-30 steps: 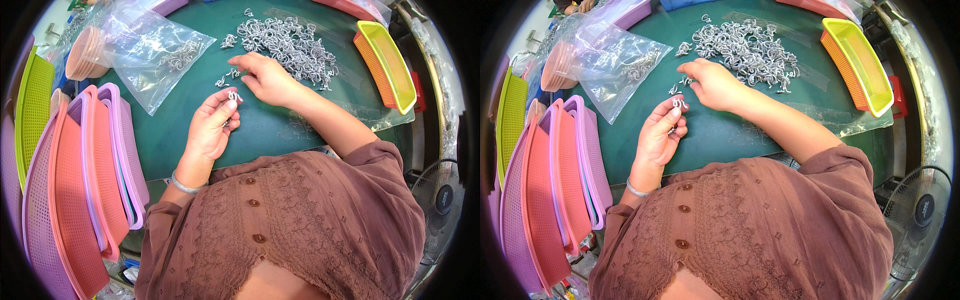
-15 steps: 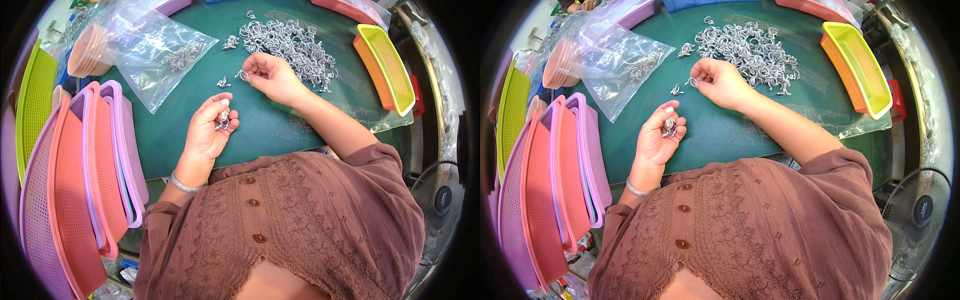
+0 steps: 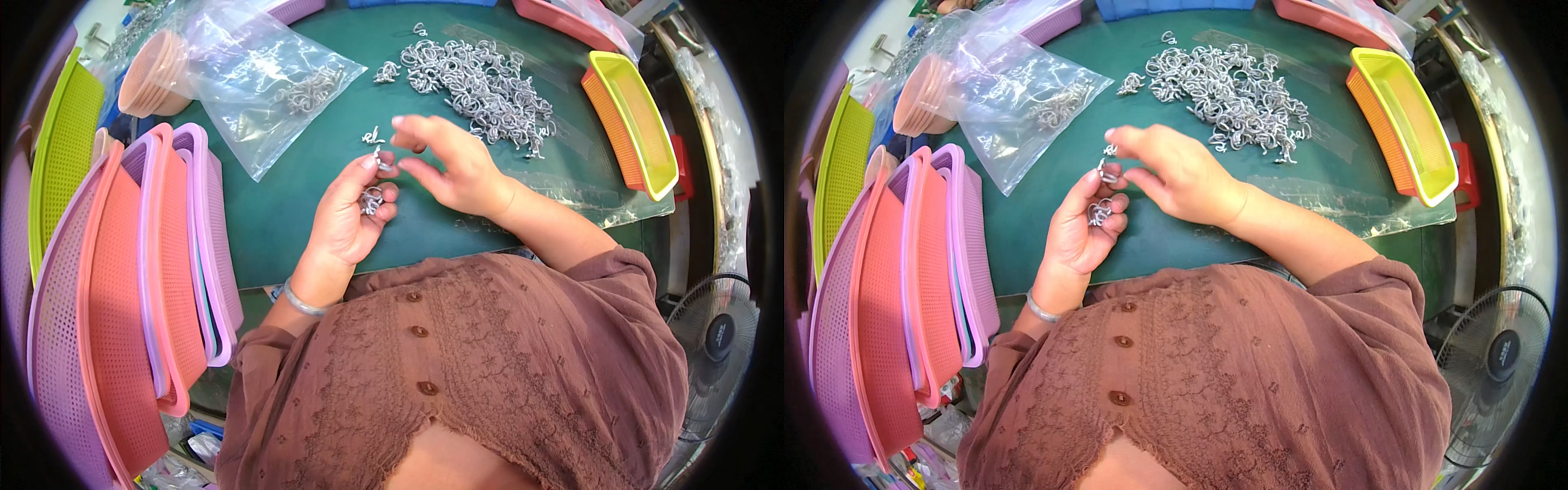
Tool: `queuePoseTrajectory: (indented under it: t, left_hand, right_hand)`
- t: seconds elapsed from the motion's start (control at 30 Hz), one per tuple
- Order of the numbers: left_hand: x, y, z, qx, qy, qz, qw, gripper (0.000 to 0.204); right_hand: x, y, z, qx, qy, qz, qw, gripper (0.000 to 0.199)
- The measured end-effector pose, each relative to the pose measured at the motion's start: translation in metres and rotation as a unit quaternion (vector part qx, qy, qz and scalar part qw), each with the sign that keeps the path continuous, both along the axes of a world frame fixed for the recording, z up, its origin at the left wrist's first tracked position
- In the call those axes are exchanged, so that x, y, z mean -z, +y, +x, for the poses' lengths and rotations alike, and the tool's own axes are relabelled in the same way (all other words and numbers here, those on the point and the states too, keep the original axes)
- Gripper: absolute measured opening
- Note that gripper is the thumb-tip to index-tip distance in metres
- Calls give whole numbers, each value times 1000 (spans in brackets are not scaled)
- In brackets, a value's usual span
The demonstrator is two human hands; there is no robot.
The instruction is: The person picks up metal hooks from a pile on a workbench, holds them in their hand, and then places them into a clear plastic bag.
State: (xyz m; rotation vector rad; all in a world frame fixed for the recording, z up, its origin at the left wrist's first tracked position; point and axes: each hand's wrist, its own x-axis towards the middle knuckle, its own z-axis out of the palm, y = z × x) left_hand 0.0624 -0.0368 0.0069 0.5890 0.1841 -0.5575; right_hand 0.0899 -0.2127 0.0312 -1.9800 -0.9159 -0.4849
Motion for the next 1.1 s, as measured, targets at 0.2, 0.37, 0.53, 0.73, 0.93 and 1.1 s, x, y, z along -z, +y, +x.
queuePoseTrajectory:
  t: [0.2, 0.37, 0.53, 0.73, 0.93, 1.1]
  left_hand:
    - [-15, 2, -6, -26, 16, 16, 999, 17]
    - [-1, 8, -6, -38, 34, 59, 997, 16]
    - [-5, 4, -6, -43, 25, 80, 996, 20]
    - [-17, -10, -6, -43, -30, 77, 996, 24]
    - [-22, -29, -3, -44, -43, 119, 991, 21]
    - [-10, -35, 6, 13, 22, -21, 999, 24]
  right_hand:
    - [17, 8, 27, 30, 117, -101, 988, 36]
    - [20, 12, 41, 5, 157, -117, 981, 17]
    - [13, 3, 34, -101, 520, 184, 828, 7]
    - [10, -3, 17, -187, 526, 280, 781, 6]
    - [7, -15, -2, -128, 382, 194, 895, 10]
    - [-10, -55, -25, 12, 216, 34, 976, 16]
